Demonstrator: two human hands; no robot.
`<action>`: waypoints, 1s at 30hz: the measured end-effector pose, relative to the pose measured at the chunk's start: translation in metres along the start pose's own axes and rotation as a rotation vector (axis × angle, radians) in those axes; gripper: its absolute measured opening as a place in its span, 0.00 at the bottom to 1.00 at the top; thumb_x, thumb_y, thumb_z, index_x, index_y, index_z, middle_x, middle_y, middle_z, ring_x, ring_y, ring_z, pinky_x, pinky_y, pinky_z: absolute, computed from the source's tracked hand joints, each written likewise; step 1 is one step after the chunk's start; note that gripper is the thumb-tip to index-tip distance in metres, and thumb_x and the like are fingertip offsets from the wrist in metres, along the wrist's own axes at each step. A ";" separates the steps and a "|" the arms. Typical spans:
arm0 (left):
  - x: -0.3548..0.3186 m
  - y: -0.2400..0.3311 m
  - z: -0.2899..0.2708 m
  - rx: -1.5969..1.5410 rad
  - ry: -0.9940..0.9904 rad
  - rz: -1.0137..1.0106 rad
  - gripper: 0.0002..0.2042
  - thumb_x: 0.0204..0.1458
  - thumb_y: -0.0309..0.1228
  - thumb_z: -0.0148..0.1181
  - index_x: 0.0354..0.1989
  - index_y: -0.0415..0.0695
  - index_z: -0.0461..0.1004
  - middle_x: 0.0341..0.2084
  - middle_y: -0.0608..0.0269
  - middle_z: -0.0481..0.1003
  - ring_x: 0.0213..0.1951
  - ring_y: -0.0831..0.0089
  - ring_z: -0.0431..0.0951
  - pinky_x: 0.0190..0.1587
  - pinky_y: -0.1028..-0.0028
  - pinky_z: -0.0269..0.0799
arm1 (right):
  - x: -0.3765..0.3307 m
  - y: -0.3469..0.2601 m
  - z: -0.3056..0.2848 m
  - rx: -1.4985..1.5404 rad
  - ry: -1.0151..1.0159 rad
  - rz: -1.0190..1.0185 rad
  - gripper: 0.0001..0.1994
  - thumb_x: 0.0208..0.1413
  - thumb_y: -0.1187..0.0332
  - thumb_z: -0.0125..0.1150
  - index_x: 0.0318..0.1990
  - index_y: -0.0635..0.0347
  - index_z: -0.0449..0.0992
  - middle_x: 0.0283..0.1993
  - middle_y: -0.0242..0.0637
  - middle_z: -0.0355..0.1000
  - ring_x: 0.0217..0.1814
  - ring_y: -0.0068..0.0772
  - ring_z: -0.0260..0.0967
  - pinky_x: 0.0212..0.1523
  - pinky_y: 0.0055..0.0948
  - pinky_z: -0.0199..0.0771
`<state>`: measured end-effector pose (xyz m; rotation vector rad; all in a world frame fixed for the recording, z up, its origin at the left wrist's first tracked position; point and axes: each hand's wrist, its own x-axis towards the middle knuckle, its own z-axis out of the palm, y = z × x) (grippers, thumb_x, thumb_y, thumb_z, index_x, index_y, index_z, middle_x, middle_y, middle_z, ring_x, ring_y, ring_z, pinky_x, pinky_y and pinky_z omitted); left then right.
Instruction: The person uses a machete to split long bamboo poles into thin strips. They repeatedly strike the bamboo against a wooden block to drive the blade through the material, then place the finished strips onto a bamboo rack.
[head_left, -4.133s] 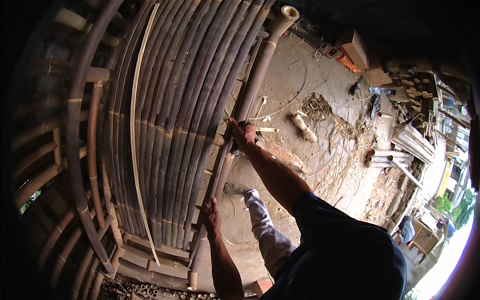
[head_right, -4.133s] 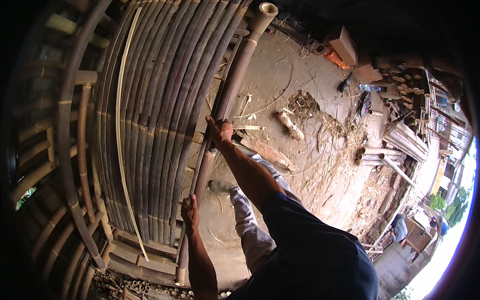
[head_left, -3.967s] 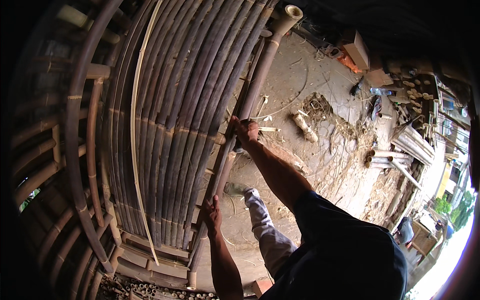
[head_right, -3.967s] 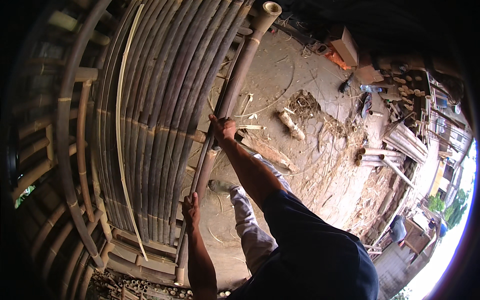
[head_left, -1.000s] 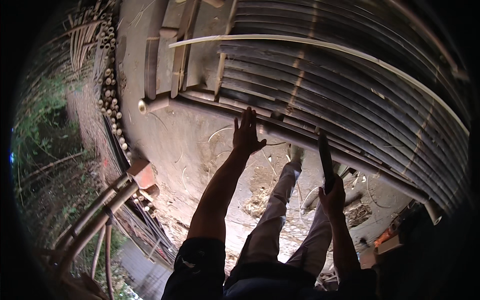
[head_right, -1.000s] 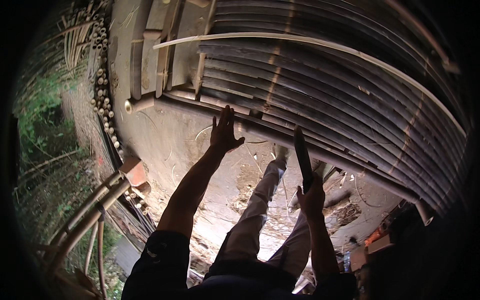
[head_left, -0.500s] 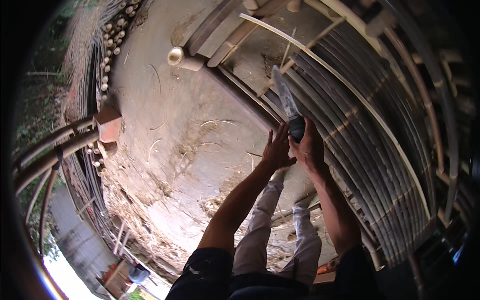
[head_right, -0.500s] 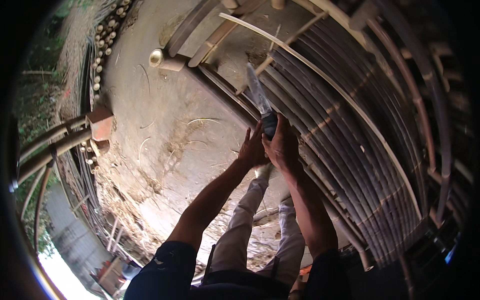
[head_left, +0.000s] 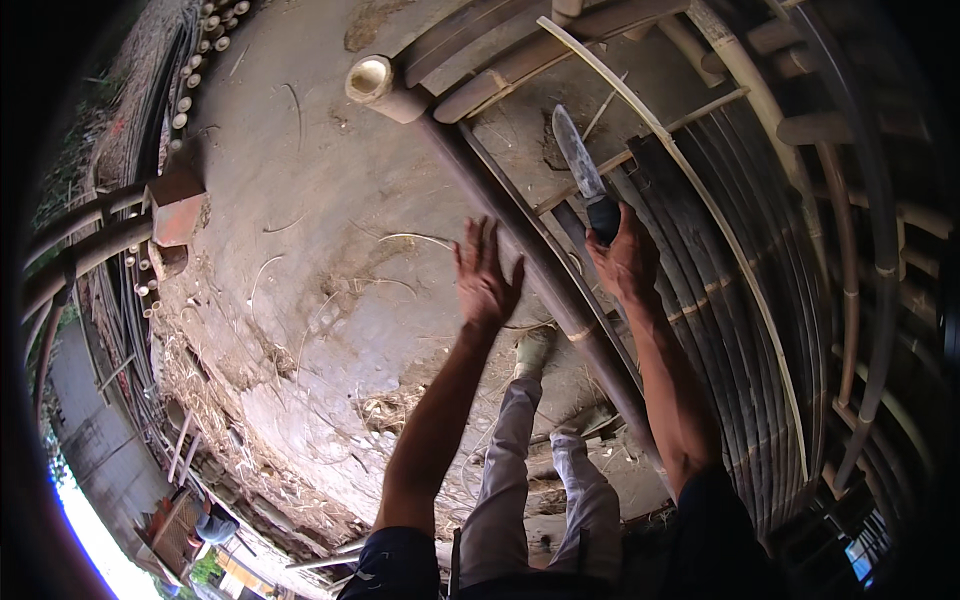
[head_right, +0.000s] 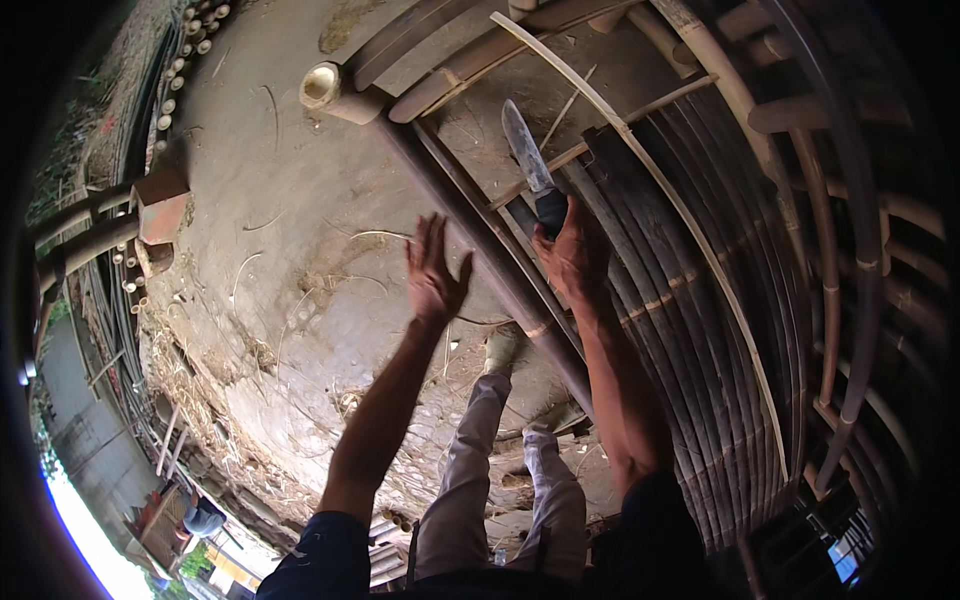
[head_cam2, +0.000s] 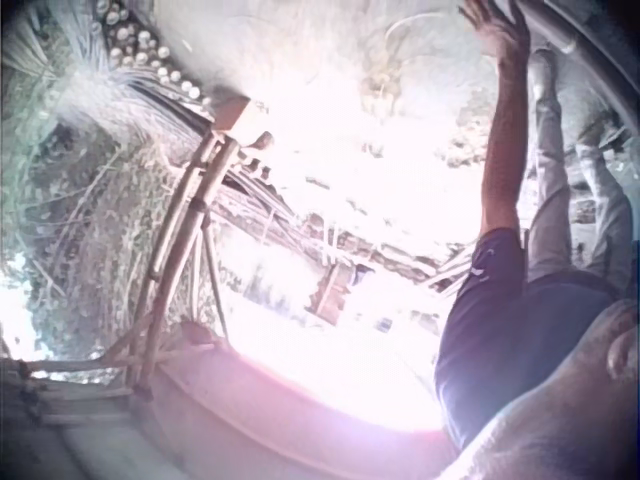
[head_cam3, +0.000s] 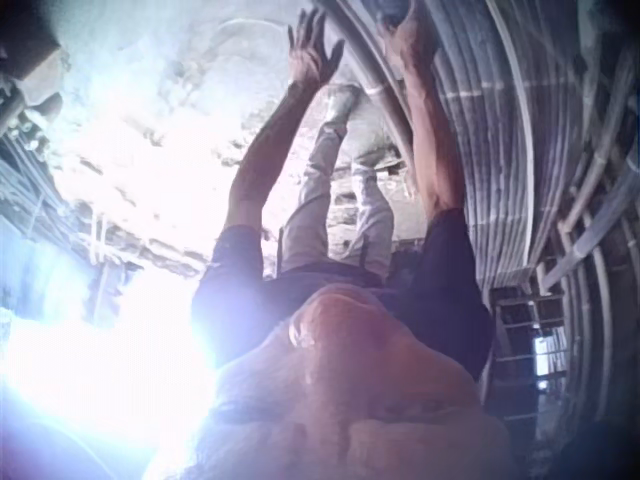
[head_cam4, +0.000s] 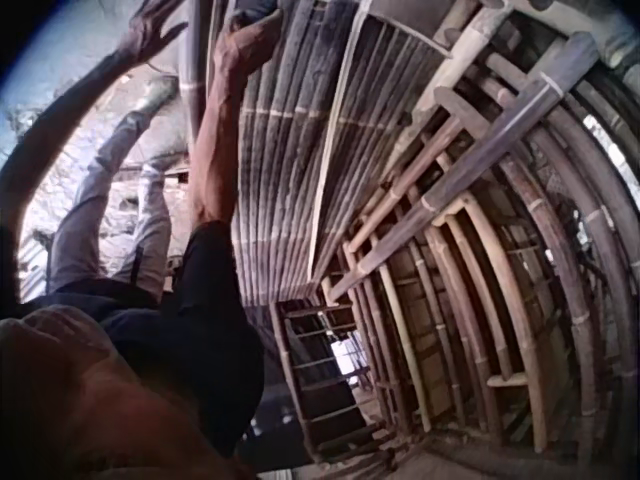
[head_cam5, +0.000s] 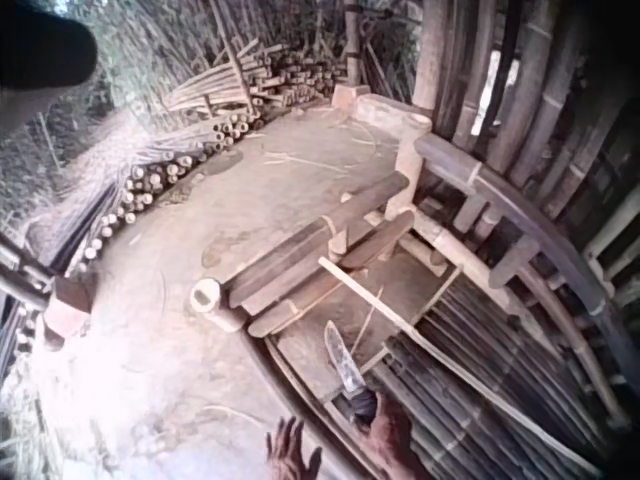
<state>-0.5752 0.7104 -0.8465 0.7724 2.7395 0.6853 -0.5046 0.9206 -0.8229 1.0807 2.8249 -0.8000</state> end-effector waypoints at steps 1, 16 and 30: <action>0.021 -0.020 -0.009 0.023 0.060 0.014 0.35 0.54 0.39 0.62 0.68 0.41 0.56 0.68 0.50 0.56 0.72 0.54 0.50 0.70 0.46 0.44 | 0.007 0.004 -0.002 -0.003 -0.052 0.008 0.31 0.46 0.59 0.70 0.56 0.62 0.67 0.49 0.51 0.73 0.48 0.56 0.73 0.46 0.46 0.75; 0.319 -0.042 -0.003 0.385 -0.461 -0.083 0.38 0.40 0.52 0.73 0.58 0.44 0.66 0.49 0.48 0.76 0.53 0.53 0.77 0.56 0.60 0.72 | 0.023 0.040 -0.010 -0.247 -0.152 0.048 0.36 0.44 0.59 0.75 0.60 0.58 0.64 0.57 0.49 0.64 0.60 0.52 0.63 0.57 0.46 0.69; 0.323 -0.031 0.010 0.358 -0.446 -0.208 0.23 0.48 0.37 0.58 0.52 0.40 0.64 0.42 0.44 0.78 0.48 0.48 0.79 0.50 0.57 0.75 | 0.295 -0.109 0.136 1.422 0.065 0.655 0.30 0.38 0.61 0.80 0.48 0.67 0.74 0.49 0.38 0.72 0.54 0.35 0.66 0.56 0.43 0.65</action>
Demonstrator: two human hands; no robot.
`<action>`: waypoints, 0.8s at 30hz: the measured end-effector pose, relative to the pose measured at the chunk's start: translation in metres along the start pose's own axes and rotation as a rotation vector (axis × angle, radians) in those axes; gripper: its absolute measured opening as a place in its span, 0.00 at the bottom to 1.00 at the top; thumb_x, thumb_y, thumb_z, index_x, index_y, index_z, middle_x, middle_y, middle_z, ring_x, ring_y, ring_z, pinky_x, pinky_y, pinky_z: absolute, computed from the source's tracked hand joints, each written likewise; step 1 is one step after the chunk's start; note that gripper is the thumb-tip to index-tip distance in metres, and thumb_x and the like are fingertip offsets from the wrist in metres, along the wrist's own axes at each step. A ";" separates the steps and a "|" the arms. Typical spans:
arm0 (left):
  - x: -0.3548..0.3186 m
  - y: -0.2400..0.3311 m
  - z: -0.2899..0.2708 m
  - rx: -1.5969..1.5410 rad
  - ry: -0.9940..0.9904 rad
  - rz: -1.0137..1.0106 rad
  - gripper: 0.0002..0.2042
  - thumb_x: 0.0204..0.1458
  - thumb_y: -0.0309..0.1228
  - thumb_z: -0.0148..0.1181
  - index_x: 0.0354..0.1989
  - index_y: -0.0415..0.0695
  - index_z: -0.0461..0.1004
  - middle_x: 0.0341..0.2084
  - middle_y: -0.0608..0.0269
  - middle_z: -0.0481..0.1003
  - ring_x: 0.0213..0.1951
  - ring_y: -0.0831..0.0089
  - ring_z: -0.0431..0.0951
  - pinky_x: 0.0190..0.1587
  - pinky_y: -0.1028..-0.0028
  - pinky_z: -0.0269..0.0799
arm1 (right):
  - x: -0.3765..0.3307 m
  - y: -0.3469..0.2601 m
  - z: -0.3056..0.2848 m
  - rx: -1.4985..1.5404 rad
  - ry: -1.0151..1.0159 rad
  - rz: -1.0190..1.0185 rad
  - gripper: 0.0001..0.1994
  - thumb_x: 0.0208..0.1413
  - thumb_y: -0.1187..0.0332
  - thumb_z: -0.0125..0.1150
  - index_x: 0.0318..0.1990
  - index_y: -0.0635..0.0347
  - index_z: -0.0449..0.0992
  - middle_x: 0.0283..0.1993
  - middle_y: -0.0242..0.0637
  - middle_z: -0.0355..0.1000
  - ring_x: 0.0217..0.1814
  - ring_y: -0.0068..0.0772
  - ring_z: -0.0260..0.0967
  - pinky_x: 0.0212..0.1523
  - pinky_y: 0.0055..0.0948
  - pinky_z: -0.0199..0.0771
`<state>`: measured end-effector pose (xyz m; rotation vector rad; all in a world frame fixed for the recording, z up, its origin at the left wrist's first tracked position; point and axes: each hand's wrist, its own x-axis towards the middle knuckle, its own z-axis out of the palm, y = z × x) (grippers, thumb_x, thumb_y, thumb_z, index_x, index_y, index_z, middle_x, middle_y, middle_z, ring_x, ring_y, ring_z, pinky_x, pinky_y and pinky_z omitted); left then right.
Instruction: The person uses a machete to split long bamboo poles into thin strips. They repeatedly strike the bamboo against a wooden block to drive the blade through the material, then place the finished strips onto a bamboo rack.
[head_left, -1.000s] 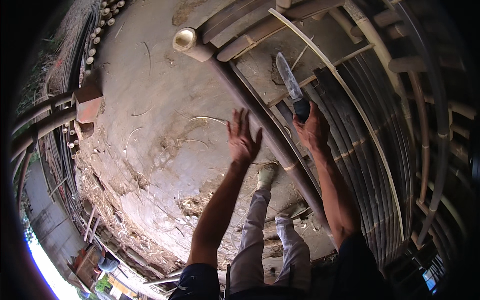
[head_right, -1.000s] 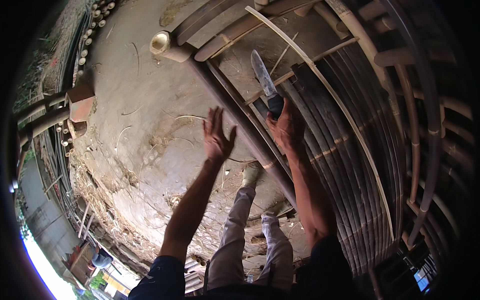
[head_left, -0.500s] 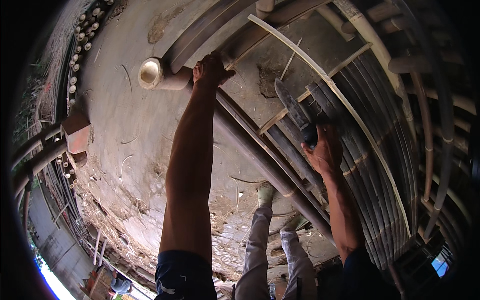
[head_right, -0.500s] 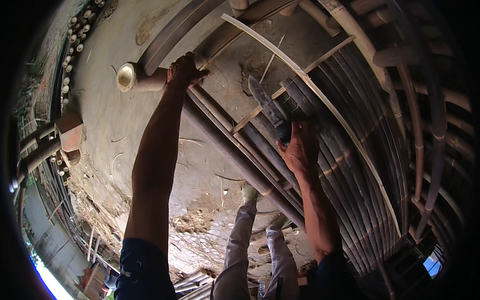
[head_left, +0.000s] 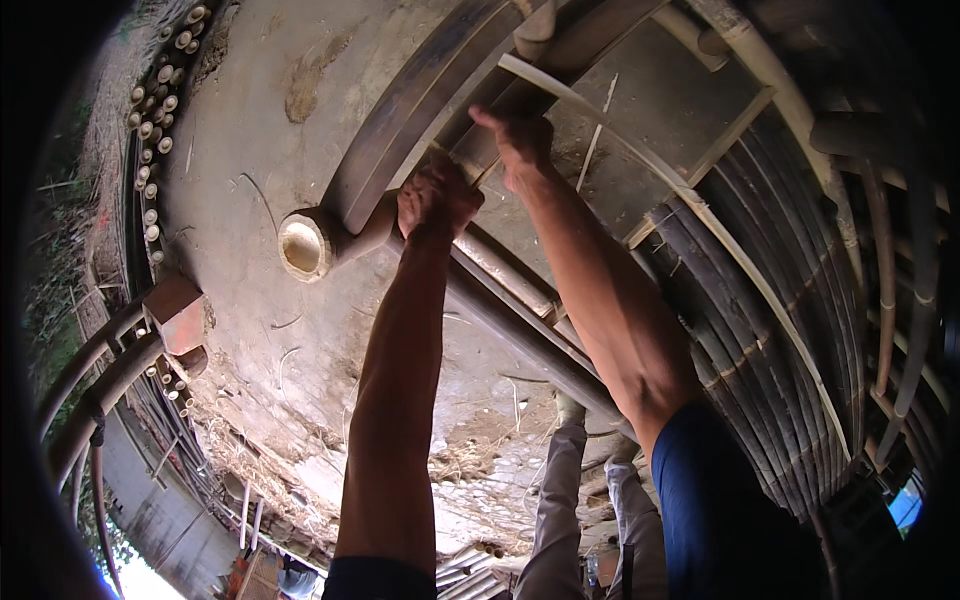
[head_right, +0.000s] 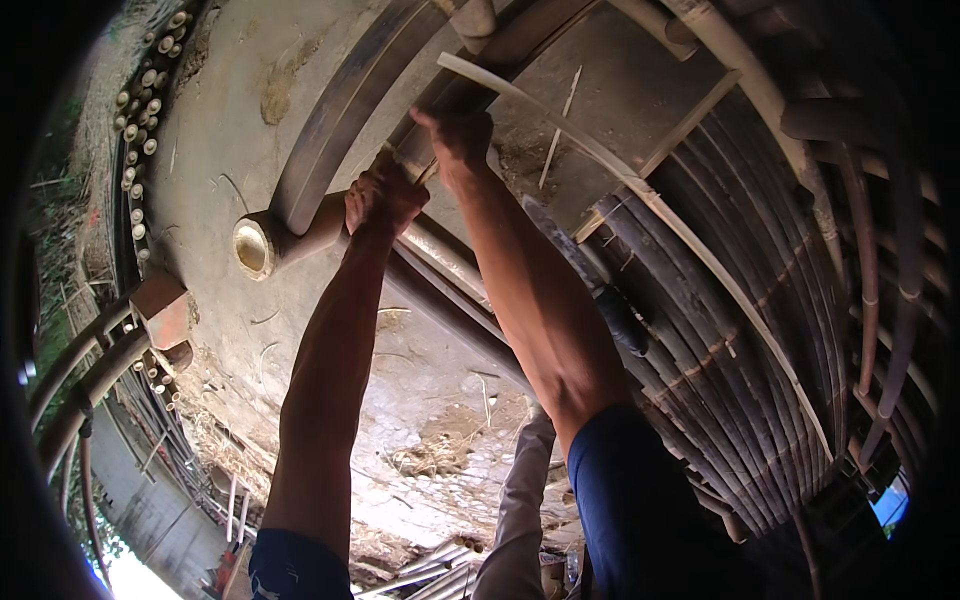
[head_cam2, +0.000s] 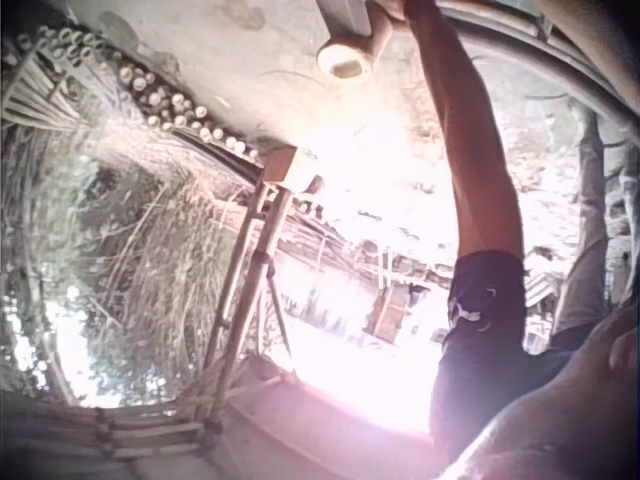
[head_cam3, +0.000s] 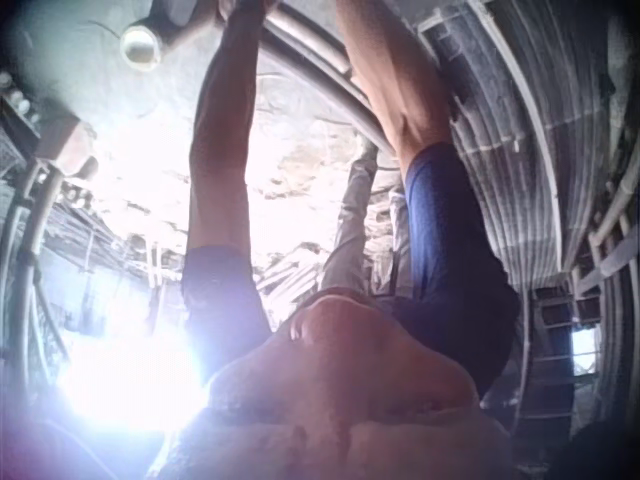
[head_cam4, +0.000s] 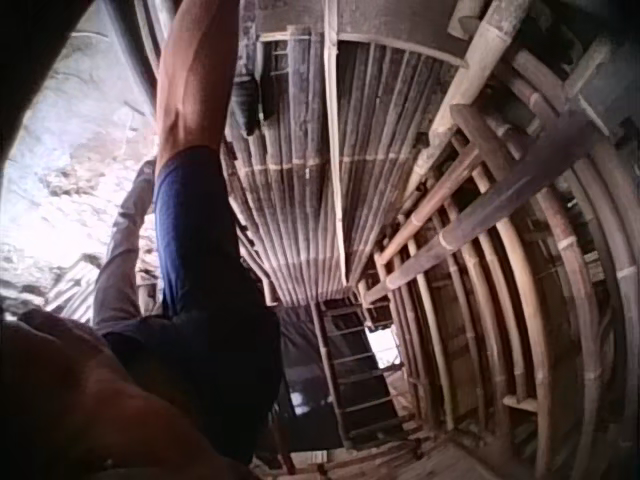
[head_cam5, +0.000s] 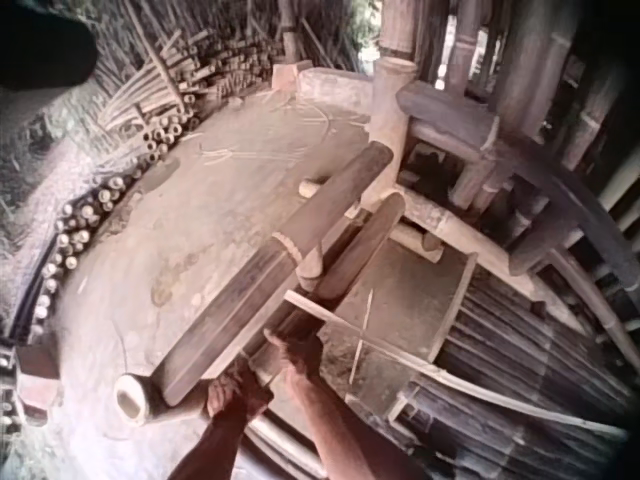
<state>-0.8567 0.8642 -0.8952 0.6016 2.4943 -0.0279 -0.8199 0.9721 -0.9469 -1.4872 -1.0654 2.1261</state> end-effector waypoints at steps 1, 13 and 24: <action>0.003 -0.001 0.002 0.004 0.044 0.022 0.24 0.48 0.37 0.59 0.51 0.40 0.63 0.41 0.44 0.79 0.46 0.49 0.80 0.49 0.57 0.76 | 0.002 0.001 0.010 0.081 0.084 -0.030 0.28 0.38 0.62 0.80 0.46 0.66 0.74 0.47 0.36 0.72 0.52 0.34 0.66 0.55 0.42 0.66; -0.002 -0.006 0.012 -0.041 0.147 -0.049 0.27 0.41 0.42 0.68 0.48 0.43 0.68 0.39 0.50 0.79 0.43 0.54 0.81 0.46 0.58 0.78 | 0.018 0.026 0.012 0.209 0.002 -0.191 0.17 0.37 0.70 0.76 0.37 0.60 0.77 0.38 0.33 0.73 0.41 0.33 0.68 0.45 0.39 0.72; 0.008 -0.007 -0.012 -0.104 -0.117 -0.034 0.23 0.34 0.38 0.70 0.41 0.44 0.79 0.37 0.51 0.81 0.44 0.56 0.81 0.48 0.62 0.78 | 0.040 0.051 0.012 0.227 -0.075 -0.166 0.15 0.41 0.65 0.73 0.36 0.58 0.77 0.33 0.34 0.72 0.35 0.32 0.70 0.40 0.38 0.75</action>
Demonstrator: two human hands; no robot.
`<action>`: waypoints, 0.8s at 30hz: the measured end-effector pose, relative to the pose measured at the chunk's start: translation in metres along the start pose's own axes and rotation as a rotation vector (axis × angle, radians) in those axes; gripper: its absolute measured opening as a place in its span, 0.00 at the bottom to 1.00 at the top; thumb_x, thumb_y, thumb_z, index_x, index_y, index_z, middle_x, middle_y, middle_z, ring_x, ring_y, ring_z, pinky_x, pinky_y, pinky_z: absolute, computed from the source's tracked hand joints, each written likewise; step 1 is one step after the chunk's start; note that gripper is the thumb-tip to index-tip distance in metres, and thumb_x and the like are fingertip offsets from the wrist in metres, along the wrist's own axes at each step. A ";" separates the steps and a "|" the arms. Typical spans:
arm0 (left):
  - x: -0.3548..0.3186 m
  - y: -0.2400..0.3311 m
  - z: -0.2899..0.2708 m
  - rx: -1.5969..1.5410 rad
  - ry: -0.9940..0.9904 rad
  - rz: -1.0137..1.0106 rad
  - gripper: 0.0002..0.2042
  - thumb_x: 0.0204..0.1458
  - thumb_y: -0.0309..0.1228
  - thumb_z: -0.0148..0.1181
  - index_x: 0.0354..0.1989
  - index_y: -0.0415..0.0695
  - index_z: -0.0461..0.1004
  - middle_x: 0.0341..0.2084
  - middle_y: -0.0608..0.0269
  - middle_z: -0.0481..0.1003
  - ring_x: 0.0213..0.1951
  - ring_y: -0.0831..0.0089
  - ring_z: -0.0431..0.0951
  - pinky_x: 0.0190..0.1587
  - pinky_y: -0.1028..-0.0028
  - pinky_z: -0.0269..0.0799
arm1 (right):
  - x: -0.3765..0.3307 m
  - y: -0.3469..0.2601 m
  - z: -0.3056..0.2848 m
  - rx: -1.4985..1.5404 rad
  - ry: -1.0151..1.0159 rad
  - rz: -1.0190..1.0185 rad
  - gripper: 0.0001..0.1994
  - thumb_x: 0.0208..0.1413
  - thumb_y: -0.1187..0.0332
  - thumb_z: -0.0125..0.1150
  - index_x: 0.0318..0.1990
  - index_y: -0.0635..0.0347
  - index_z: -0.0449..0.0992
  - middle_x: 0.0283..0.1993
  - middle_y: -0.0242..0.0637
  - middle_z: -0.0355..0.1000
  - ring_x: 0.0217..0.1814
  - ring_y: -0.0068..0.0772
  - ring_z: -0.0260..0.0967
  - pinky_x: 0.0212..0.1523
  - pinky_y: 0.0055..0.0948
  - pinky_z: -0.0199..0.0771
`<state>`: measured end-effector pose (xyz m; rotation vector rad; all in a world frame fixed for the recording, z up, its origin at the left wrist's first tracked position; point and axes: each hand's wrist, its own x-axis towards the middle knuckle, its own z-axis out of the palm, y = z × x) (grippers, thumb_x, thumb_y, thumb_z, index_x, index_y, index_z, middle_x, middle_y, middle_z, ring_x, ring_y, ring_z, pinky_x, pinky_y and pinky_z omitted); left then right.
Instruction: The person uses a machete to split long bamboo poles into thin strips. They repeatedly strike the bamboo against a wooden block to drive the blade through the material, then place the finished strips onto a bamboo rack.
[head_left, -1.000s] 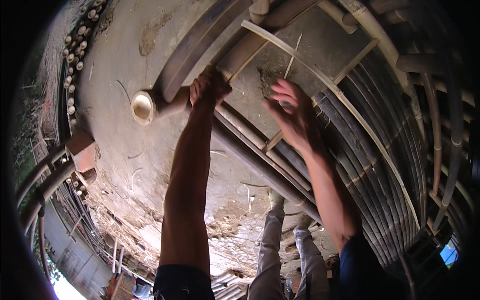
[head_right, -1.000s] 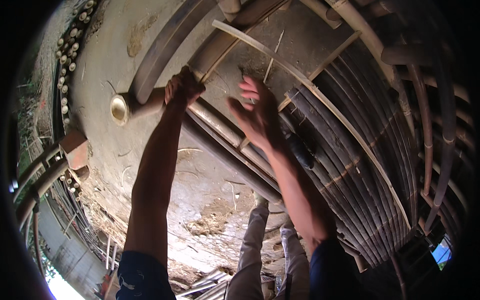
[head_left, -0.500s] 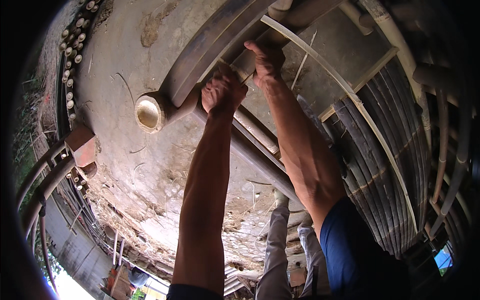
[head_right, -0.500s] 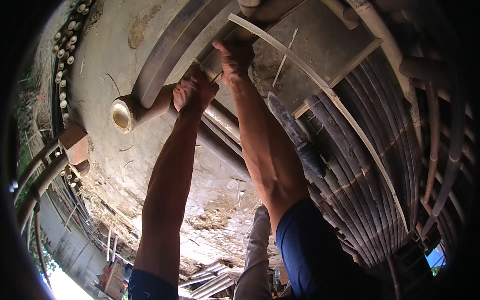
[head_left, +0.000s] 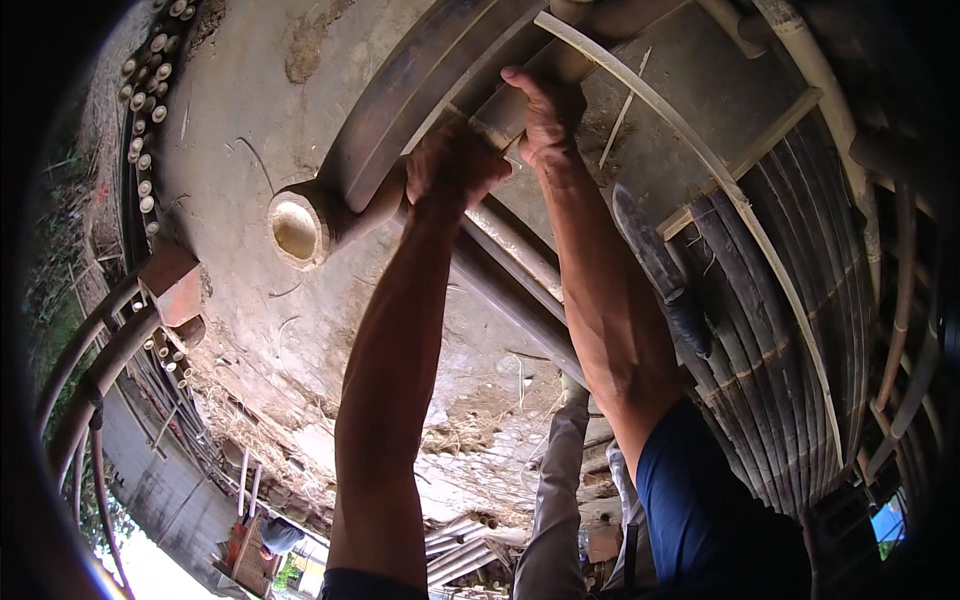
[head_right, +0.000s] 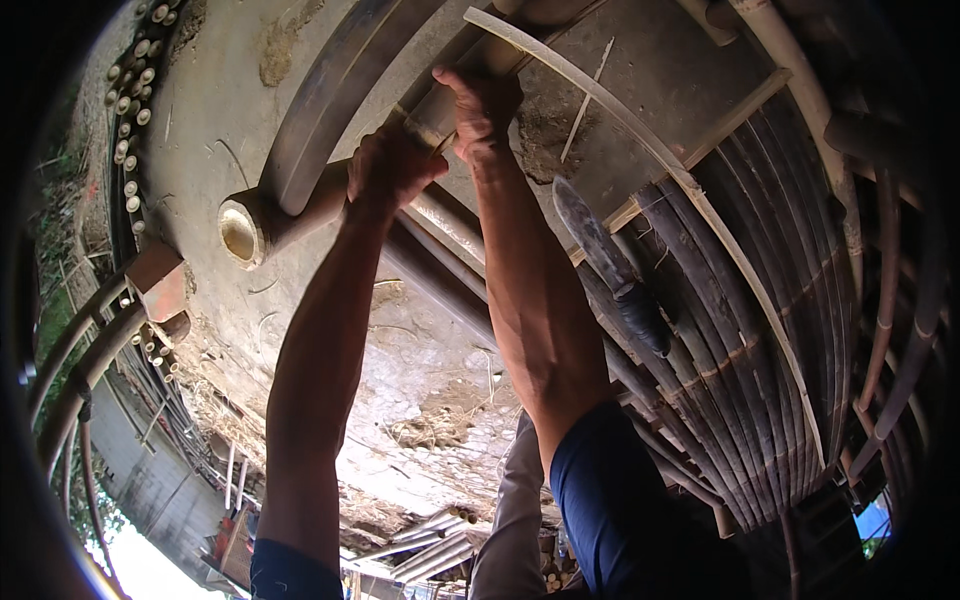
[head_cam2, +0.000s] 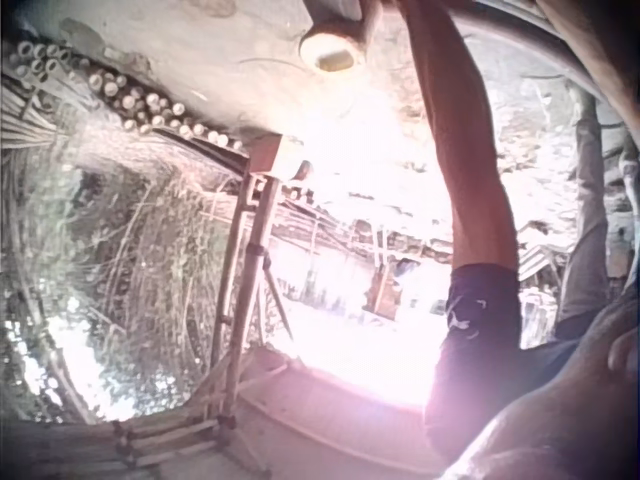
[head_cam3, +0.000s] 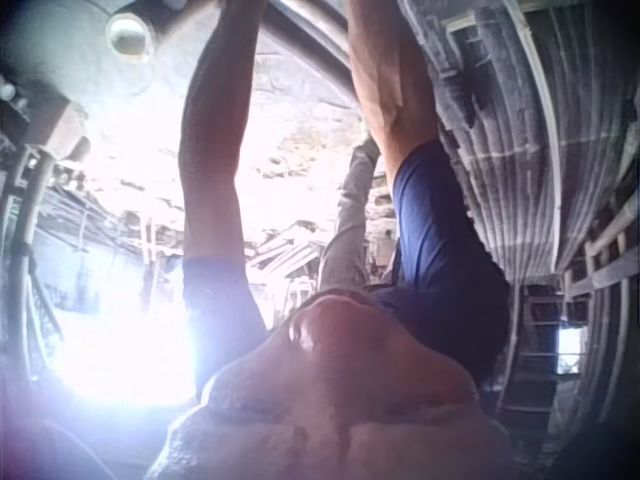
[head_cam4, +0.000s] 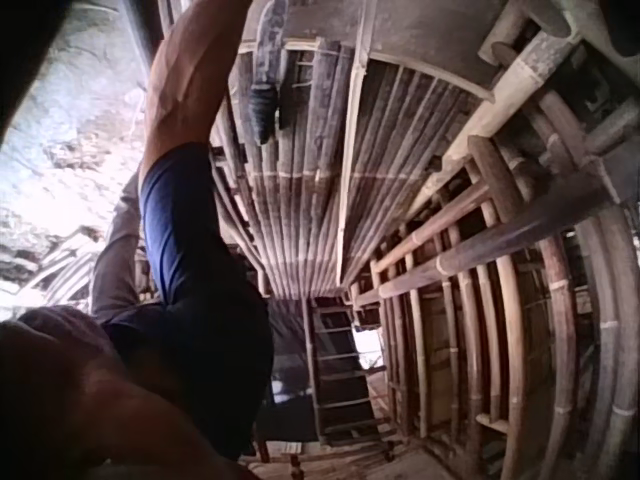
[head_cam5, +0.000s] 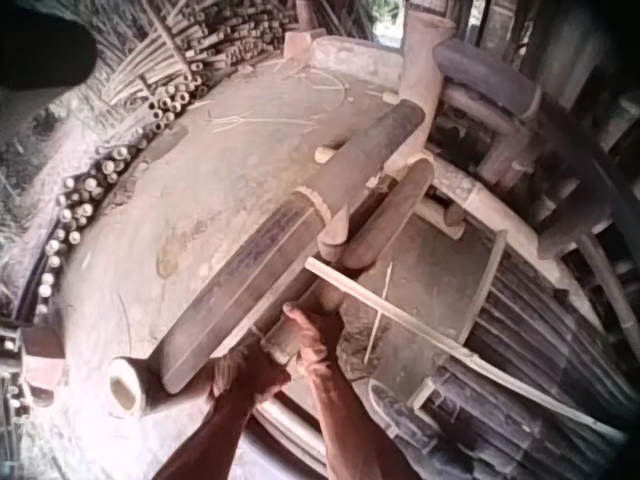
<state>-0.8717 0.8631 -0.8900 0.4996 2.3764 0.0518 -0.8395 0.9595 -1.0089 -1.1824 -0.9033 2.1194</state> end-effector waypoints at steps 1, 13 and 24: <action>-0.002 0.006 0.003 0.000 0.025 -0.021 0.25 0.34 0.39 0.70 0.44 0.45 0.77 0.38 0.51 0.80 0.45 0.55 0.81 0.48 0.62 0.78 | 0.004 0.000 -0.009 0.022 -0.020 -0.034 0.14 0.41 0.65 0.73 0.35 0.58 0.77 0.32 0.33 0.73 0.34 0.32 0.71 0.39 0.37 0.75; 0.000 -0.001 0.010 0.081 0.131 0.079 0.26 0.38 0.42 0.64 0.47 0.40 0.76 0.42 0.44 0.79 0.47 0.52 0.81 0.52 0.60 0.76 | -0.074 -0.088 -0.070 -0.904 -0.188 -0.153 0.34 0.56 0.47 0.65 0.61 0.62 0.66 0.49 0.48 0.75 0.49 0.38 0.74 0.43 0.35 0.77; -0.150 0.026 0.121 -0.267 0.922 0.029 0.55 0.30 0.45 0.77 0.69 0.46 0.51 0.66 0.52 0.55 0.68 0.47 0.50 0.68 0.46 0.44 | -0.258 -0.164 -0.269 -1.885 -0.092 -0.446 0.31 0.47 0.61 0.73 0.57 0.62 0.66 0.52 0.50 0.68 0.53 0.55 0.68 0.52 0.47 0.70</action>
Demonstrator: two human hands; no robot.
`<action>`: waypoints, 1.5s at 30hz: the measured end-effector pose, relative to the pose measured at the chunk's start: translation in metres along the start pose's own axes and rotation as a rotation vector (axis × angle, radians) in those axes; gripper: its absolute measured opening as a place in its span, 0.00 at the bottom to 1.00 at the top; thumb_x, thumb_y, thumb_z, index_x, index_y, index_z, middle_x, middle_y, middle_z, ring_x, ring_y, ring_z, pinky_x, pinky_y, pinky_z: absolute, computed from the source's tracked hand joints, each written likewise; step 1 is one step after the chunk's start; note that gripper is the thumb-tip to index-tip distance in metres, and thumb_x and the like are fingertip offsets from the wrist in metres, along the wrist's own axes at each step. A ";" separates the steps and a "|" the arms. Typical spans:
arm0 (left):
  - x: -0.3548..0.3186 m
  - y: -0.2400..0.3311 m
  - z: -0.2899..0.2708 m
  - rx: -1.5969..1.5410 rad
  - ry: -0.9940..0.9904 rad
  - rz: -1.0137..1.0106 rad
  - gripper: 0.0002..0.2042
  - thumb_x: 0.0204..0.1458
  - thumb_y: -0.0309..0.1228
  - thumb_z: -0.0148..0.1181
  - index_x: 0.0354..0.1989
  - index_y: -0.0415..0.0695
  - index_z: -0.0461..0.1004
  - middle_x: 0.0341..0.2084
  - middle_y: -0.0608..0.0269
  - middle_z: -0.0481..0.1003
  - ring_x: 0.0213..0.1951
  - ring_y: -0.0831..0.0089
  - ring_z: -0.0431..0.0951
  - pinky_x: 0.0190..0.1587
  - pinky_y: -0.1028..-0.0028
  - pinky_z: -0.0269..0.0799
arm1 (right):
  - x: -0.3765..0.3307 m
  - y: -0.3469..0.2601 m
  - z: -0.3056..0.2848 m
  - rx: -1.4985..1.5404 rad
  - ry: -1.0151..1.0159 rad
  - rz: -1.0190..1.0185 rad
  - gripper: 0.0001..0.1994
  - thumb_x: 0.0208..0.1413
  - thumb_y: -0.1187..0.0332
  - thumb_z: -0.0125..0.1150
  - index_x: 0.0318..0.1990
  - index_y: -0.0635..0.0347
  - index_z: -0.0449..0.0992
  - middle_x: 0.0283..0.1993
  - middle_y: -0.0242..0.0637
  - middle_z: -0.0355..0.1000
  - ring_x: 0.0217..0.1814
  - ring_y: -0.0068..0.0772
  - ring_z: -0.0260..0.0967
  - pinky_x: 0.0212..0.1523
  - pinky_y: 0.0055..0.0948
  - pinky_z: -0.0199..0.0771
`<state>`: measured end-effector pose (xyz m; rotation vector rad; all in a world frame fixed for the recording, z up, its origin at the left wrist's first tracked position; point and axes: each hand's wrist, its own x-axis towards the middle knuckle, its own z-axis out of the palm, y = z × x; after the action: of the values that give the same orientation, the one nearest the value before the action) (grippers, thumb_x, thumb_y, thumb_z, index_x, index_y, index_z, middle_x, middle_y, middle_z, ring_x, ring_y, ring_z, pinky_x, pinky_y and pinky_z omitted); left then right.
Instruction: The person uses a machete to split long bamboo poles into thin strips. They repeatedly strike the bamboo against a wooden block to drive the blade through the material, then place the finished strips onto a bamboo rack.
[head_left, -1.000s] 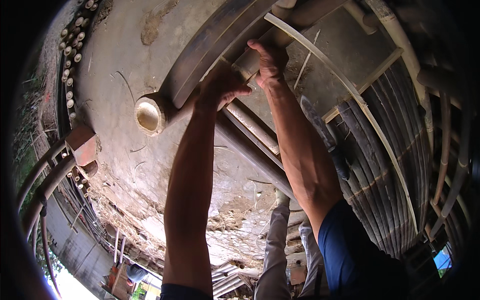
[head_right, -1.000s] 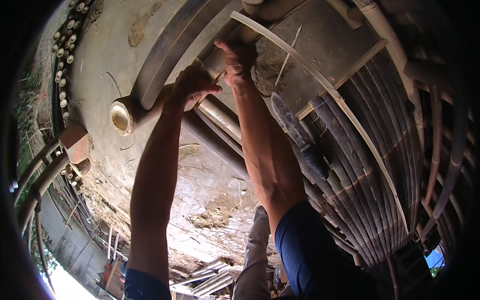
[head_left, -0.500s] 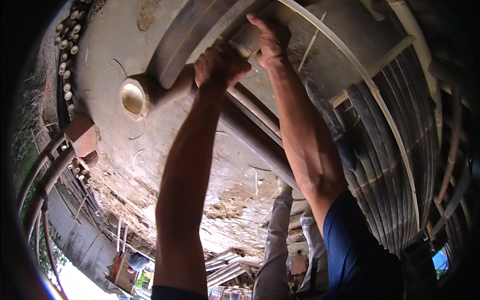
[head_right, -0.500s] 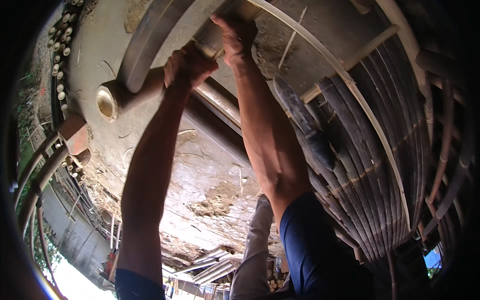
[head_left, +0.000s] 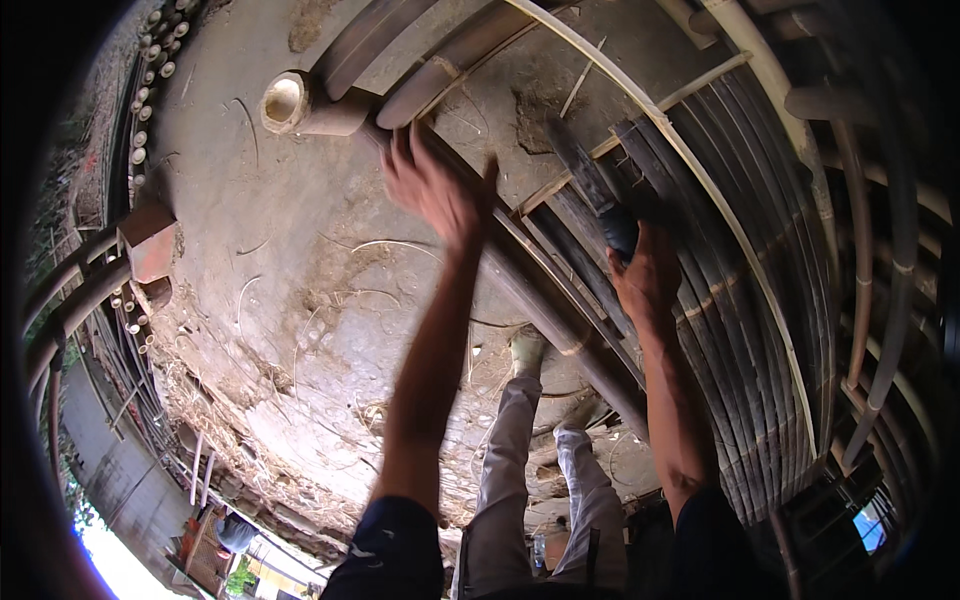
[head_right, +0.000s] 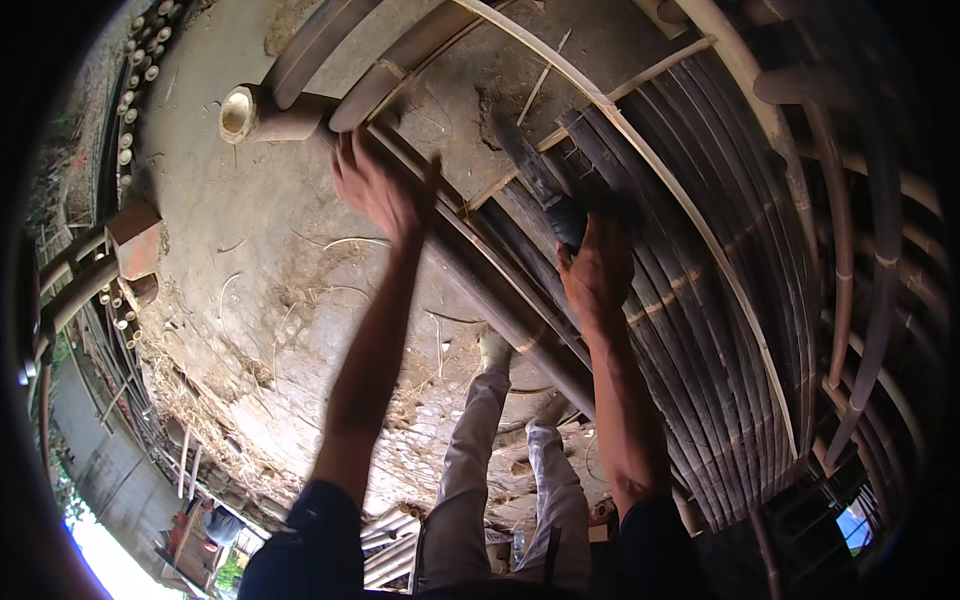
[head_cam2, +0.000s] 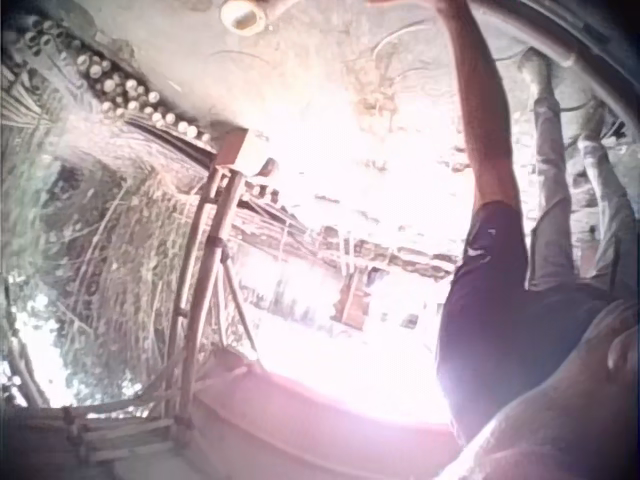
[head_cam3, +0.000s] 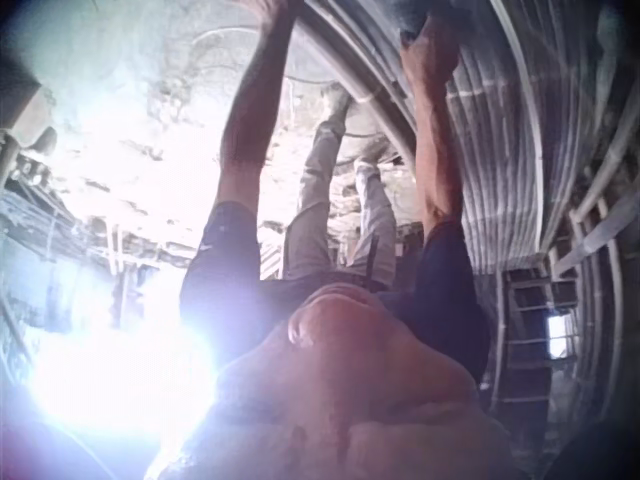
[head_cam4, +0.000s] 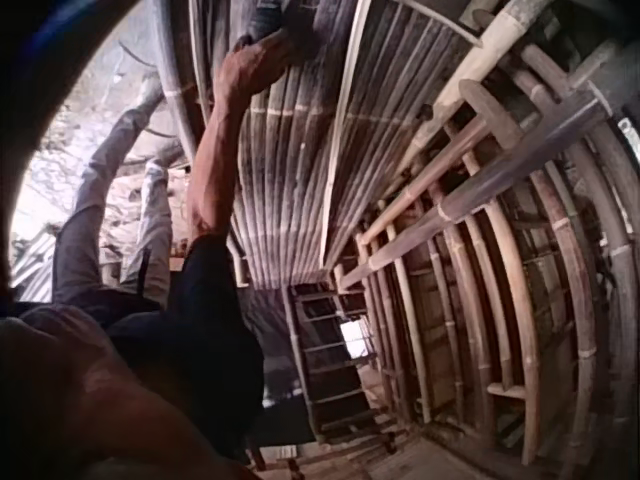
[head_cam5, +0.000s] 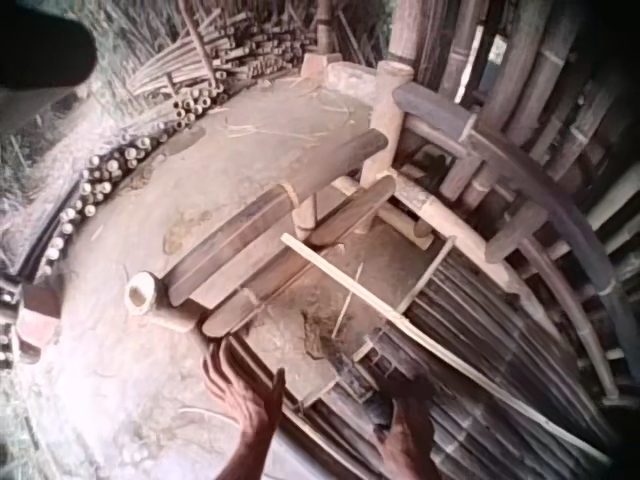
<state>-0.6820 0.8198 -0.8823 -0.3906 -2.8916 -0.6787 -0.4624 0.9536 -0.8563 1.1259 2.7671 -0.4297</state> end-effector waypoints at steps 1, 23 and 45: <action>-0.051 0.009 -0.017 -0.070 -0.011 -0.220 0.57 0.28 0.46 0.78 0.69 0.42 0.51 0.65 0.46 0.55 0.68 0.45 0.51 0.68 0.46 0.44 | 0.002 0.000 -0.004 0.045 0.027 -0.029 0.32 0.46 0.60 0.73 0.56 0.63 0.66 0.51 0.52 0.69 0.53 0.57 0.68 0.52 0.47 0.71; -0.278 -0.018 0.042 0.095 -0.273 -0.144 0.57 0.42 0.47 0.71 0.71 0.39 0.33 0.64 0.33 0.55 0.64 0.46 0.62 0.65 0.58 0.60 | 0.033 -0.152 -0.036 0.573 -0.248 -0.119 0.26 0.51 0.62 0.69 0.54 0.67 0.69 0.48 0.60 0.73 0.54 0.60 0.72 0.52 0.45 0.72; -0.439 0.102 -0.106 -0.239 -1.107 1.249 0.41 0.48 0.47 0.66 0.68 0.42 0.55 0.65 0.48 0.59 0.66 0.49 0.57 0.67 0.47 0.53 | -0.772 0.145 -0.113 0.555 -0.047 1.244 0.33 0.48 0.66 0.71 0.60 0.63 0.62 0.47 0.53 0.74 0.50 0.53 0.74 0.48 0.44 0.73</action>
<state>-0.2248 0.7642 -0.8328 -2.9316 -2.3071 -0.5886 0.1900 0.5751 -0.6107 2.5159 1.3934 -0.9654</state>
